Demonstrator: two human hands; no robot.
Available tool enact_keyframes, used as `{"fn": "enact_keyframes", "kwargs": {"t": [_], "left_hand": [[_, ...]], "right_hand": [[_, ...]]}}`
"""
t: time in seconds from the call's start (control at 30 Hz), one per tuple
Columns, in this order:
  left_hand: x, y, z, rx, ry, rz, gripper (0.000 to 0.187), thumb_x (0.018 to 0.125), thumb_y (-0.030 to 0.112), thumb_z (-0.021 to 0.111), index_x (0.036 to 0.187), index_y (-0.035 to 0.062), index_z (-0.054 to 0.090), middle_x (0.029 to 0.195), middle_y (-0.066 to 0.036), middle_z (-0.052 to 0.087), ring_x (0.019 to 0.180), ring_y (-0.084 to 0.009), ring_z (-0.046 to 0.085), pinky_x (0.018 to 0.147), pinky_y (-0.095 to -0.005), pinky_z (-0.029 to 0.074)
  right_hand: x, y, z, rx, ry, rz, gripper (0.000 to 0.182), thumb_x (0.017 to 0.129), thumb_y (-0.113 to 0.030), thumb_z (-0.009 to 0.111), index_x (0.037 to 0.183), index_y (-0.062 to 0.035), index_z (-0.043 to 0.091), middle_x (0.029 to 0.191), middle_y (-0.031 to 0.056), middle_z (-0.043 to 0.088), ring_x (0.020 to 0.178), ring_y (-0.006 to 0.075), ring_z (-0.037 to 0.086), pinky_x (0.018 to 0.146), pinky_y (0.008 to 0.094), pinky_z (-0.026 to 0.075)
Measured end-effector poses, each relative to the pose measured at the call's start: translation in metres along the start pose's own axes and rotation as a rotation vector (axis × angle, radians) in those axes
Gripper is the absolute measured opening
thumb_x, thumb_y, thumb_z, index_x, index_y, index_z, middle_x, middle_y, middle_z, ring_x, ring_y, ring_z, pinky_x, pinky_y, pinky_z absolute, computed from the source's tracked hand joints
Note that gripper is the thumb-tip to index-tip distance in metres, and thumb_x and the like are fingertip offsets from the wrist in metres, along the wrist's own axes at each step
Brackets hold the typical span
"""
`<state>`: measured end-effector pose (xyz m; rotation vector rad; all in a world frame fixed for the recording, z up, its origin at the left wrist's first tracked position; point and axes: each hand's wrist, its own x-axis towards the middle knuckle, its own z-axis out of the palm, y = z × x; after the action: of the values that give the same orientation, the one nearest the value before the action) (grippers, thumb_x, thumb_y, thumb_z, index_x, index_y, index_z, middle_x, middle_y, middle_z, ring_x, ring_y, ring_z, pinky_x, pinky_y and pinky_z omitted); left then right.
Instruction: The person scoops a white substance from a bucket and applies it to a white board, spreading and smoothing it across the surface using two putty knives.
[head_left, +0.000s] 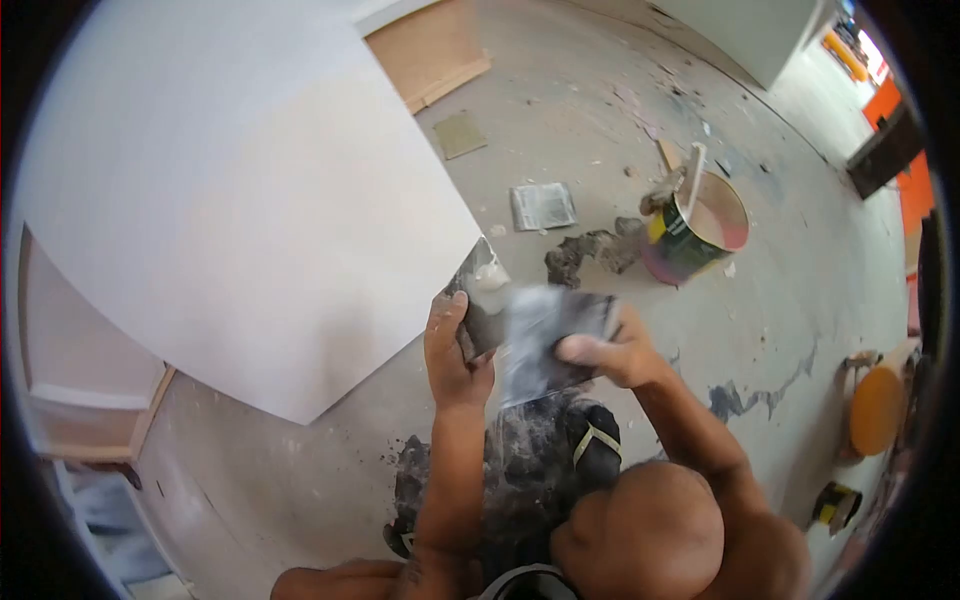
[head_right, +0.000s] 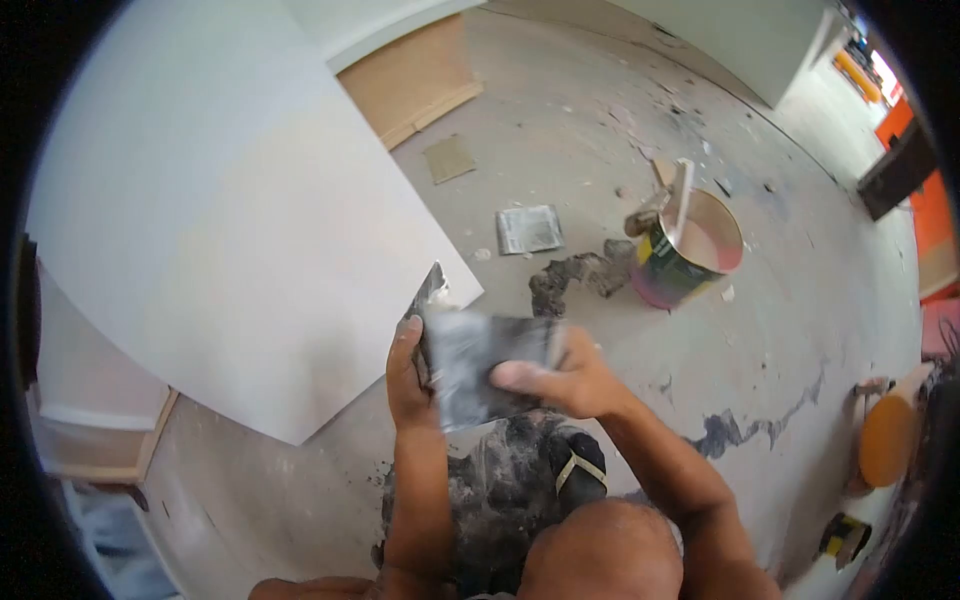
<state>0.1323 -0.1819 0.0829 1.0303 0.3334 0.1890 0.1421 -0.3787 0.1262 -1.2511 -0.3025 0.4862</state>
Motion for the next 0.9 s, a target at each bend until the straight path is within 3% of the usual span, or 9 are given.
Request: {"fn": "enact_keyframes", "kwargs": {"t": [0.03, 0.1, 0.17, 0.27, 0.33, 0.43, 0.53, 0.63, 0.9], "left_hand": [[0.002, 0.001, -0.004, -0.009, 0.016, 0.019, 0.019, 0.100, 0.027, 0.059, 0.103, 0.0083, 0.058, 0.078, 0.000, 0.058, 0.067, -0.0084, 0.054, 0.058, -0.0260, 0.045], [0.003, 0.001, -0.013, -0.360, 0.097, -0.074, 0.020, 0.098, 0.025, 0.063, 0.108, 0.0079, 0.059, 0.083, 0.000, 0.061, 0.066, -0.0103, 0.052, 0.058, -0.0265, 0.042], [-0.001, 0.007, -0.006, -0.381, 0.093, -0.028, 0.024, 0.097, 0.022, 0.066, 0.115, 0.0072, 0.059, 0.094, -0.001, 0.064, 0.071, -0.0109, 0.054, 0.058, -0.0281, 0.040], [-0.012, 0.012, 0.008, -0.279, 0.112, 0.082, 0.028, 0.099, 0.021, 0.063, 0.121, 0.0050, 0.057, 0.107, -0.005, 0.065, 0.084, -0.0157, 0.060, 0.065, -0.0316, 0.049], [-0.016, 0.011, 0.012, -0.253, -0.017, 0.136, 0.029, 0.102, 0.018, 0.059, 0.127, 0.0028, 0.054, 0.115, -0.007, 0.063, 0.098, -0.0213, 0.063, 0.081, -0.0379, 0.055], [-0.021, -0.006, 0.008, -0.232, 0.006, 0.204, 0.034, 0.103, 0.015, 0.056, 0.133, 0.0007, 0.051, 0.123, -0.009, 0.061, 0.107, -0.0238, 0.063, 0.097, -0.0412, 0.053], [-0.028, 0.002, 0.008, 0.012, -0.159, 0.255, 0.033, 0.104, 0.015, 0.055, 0.132, -0.0028, 0.054, 0.116, -0.007, 0.065, 0.108, -0.0140, 0.059, 0.092, -0.0318, 0.049], [-0.027, 0.024, 0.007, 0.361, -0.282, 0.313, 0.031, 0.105, 0.017, 0.055, 0.128, -0.0039, 0.058, 0.116, -0.008, 0.066, 0.107, -0.0146, 0.059, 0.092, -0.0309, 0.048], [-0.031, 0.045, 0.006, 0.541, -0.403, 0.199, 0.034, 0.104, 0.018, 0.057, 0.128, -0.0049, 0.057, 0.104, -0.012, 0.071, 0.095, -0.0155, 0.064, 0.086, -0.0316, 0.050]], "right_hand": [[0.000, 0.007, -0.002, -0.007, -0.025, 0.000, 0.042, 0.090, -0.024, 0.076, 0.120, 0.0009, 0.061, 0.086, 0.0062, 0.067, 0.057, 0.0124, 0.060, 0.048, 0.0258, 0.048], [-0.002, 0.017, -0.002, 0.383, 0.292, -0.132, 0.041, 0.089, -0.022, 0.073, 0.120, 0.0014, 0.059, 0.100, 0.0131, 0.068, 0.067, 0.0170, 0.068, 0.041, 0.0262, 0.047], [-0.007, 0.022, 0.009, 0.428, 0.346, -0.103, 0.042, 0.091, -0.022, 0.070, 0.122, 0.0018, 0.056, 0.099, 0.0126, 0.068, 0.065, 0.0170, 0.066, 0.040, 0.0267, 0.046], [-0.009, 0.023, 0.028, 0.447, 0.491, -0.055, 0.041, 0.093, -0.021, 0.067, 0.124, 0.0018, 0.053, 0.097, 0.0114, 0.066, 0.060, 0.0163, 0.063, 0.038, 0.0270, 0.043], [-0.006, 0.021, 0.038, 0.433, 0.507, -0.079, 0.038, 0.094, -0.019, 0.067, 0.124, 0.0000, 0.053, 0.096, 0.0108, 0.065, 0.059, 0.0157, 0.062, 0.037, 0.0269, 0.042], [-0.006, 0.016, 0.038, 0.443, 0.481, 0.000, 0.032, 0.095, -0.017, 0.068, 0.121, -0.0017, 0.056, 0.098, 0.0072, 0.066, 0.069, 0.0170, 0.065, 0.045, 0.0304, 0.048], [-0.007, 0.013, 0.038, 0.426, 0.455, -0.024, 0.030, 0.095, -0.016, 0.068, 0.119, -0.0004, 0.058, 0.098, 0.0069, 0.067, 0.072, 0.0161, 0.066, 0.047, 0.0303, 0.048], [-0.004, 0.014, 0.038, 0.363, 0.519, -0.047, 0.029, 0.093, -0.013, 0.067, 0.117, 0.0009, 0.058, 0.096, 0.0080, 0.066, 0.068, 0.0158, 0.065, 0.045, 0.0284, 0.047], [-0.001, 0.003, 0.032, 0.211, 0.571, -0.065, 0.031, 0.089, -0.013, 0.069, 0.114, 0.0038, 0.060, 0.092, 0.0118, 0.068, 0.063, 0.0154, 0.066, 0.040, 0.0274, 0.046]]}}
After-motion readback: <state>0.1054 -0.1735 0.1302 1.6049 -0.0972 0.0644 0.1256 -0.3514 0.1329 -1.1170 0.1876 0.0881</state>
